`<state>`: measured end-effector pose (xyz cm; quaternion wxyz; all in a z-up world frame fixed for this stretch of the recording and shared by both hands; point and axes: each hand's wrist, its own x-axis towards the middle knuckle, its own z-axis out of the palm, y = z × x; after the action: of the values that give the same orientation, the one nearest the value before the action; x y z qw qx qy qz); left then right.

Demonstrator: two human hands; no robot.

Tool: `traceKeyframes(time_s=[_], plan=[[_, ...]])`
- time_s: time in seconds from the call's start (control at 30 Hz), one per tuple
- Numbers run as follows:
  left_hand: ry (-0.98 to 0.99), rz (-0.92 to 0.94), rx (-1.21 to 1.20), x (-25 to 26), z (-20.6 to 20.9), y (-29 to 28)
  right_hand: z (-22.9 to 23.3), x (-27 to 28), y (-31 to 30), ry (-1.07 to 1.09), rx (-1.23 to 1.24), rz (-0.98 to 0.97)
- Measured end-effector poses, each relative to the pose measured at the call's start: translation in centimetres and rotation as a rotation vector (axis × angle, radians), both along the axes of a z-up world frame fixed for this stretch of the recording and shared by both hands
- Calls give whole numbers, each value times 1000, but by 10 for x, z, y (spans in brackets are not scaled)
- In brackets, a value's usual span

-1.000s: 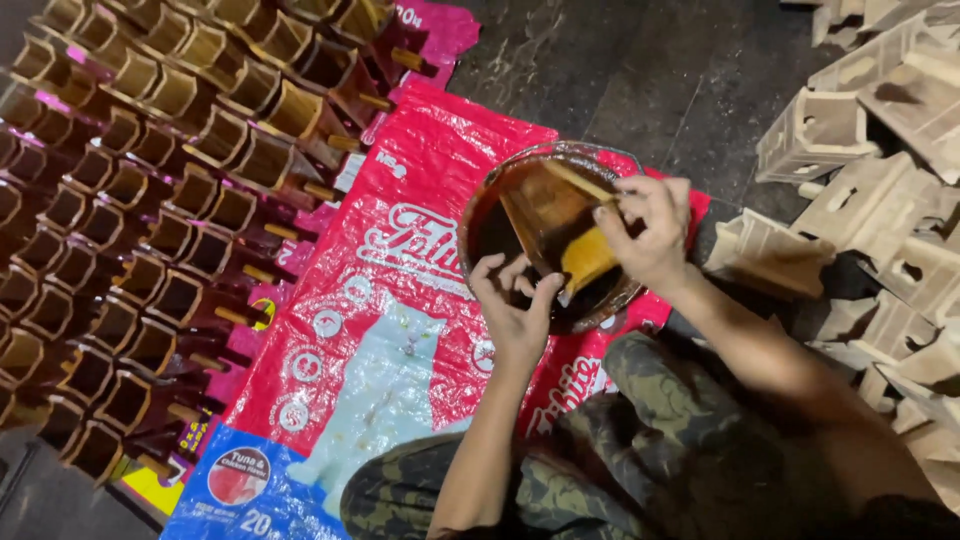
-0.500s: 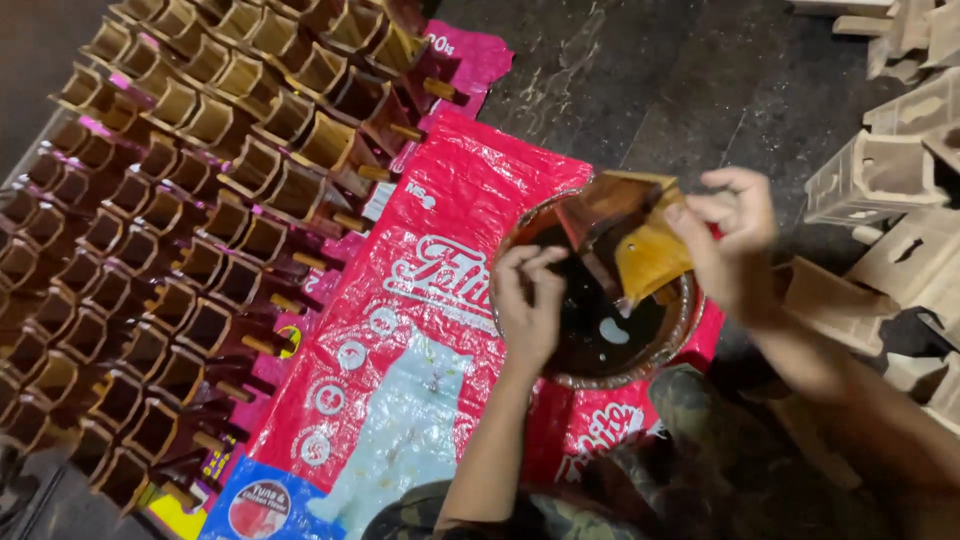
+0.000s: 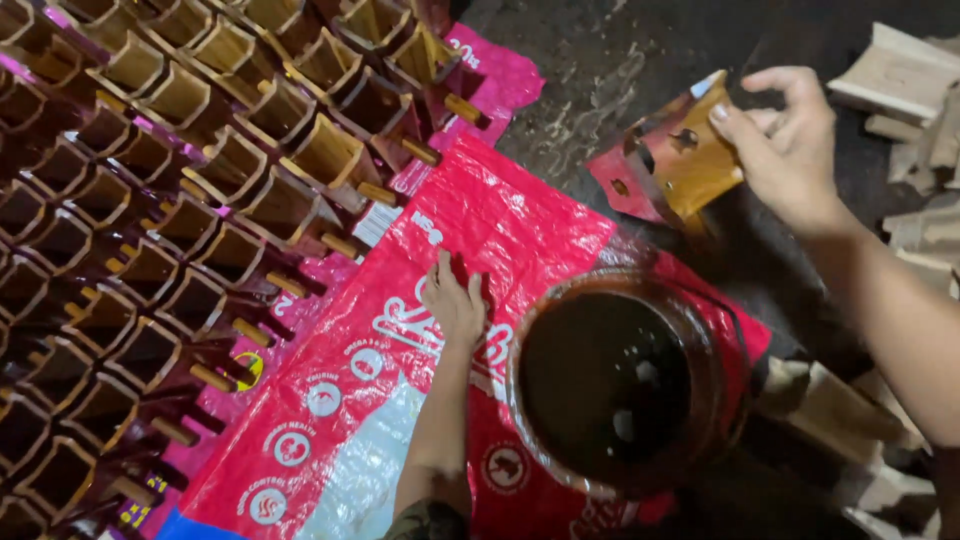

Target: Dipping wooden birdhouses into a bucket of stain and arranging them in a grid on the floor to dry.

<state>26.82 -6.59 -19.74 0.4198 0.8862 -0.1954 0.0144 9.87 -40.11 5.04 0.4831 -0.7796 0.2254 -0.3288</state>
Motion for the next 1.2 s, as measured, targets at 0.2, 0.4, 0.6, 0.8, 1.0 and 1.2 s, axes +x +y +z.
traceKeyframes(time_s=[0.2, 0.4, 0.6, 0.8, 1.0, 1.2], plan=[[53, 40, 114, 10, -11, -6, -35, 128, -53, 224, -90, -9], [186, 46, 276, 20, -5, -12, -75, 270, -93, 416, -164, -42], [170, 48, 357, 26, -13, -17, -122, 374, -128, 483, -253, -43], [141, 49, 391, 27, -26, -17, -153, 441, -144, 484, -279, -35], [179, 32, 457, 25, -45, -14, -182, 478, -154, 421, -358, 64], [209, 32, 469, 26, -46, -16, -196, 501, -160, 505, -285, 83]])
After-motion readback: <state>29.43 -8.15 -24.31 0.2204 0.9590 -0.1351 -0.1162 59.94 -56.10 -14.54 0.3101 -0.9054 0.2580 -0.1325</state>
